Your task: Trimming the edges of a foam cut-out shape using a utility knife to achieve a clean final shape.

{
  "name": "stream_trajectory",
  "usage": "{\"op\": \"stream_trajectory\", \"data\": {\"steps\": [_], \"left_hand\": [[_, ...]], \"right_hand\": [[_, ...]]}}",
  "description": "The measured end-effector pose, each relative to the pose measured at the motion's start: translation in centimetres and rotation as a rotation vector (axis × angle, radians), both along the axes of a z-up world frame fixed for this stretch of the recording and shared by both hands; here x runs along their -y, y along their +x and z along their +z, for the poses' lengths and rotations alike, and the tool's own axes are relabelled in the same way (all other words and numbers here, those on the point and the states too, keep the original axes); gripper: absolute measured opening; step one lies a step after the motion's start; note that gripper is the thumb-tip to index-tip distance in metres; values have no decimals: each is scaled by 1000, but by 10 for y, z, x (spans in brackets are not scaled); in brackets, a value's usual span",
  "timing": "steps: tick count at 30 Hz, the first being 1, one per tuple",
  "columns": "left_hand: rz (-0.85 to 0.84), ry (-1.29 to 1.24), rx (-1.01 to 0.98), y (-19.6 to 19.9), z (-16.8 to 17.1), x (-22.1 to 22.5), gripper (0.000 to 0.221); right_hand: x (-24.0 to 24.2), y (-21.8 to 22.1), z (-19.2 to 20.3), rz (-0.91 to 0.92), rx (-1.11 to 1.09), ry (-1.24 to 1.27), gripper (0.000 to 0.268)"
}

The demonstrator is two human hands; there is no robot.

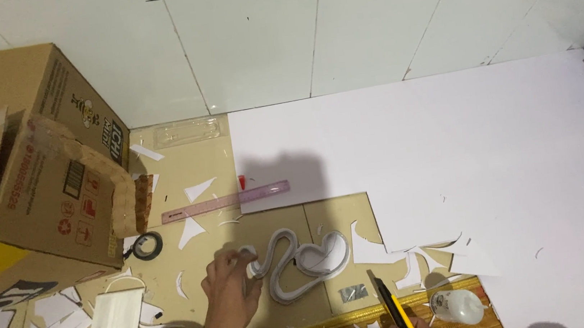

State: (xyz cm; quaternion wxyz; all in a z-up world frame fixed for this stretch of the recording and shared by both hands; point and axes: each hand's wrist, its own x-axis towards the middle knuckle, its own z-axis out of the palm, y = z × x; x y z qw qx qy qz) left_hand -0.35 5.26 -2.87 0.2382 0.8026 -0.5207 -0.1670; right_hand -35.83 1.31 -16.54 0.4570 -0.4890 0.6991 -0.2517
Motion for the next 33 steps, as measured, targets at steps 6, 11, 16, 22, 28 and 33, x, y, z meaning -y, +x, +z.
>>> {"op": "stream_trajectory", "data": {"steps": [6,11,16,22,28,33], "left_hand": [[-211,-26,-98,-27,5,-19,60],[-168,236,-112,-39,13,-7,69],[-160,209,-159,-40,1,-9,62],[-171,79,-73,-38,26,-16,61],[-213,-294,-20,-22,11,-15,21],[-410,-24,15,-13,3,-3,12]], "right_hand": [[4,11,42,133,-163,124,20],[-3,24,77,79,-125,156,21],[-6,29,95,73,-149,179,24],[-12,34,109,25,-58,152,15],[-27,58,143,452,-285,-107,28],[-5,91,147,1041,-475,-694,26]]}}
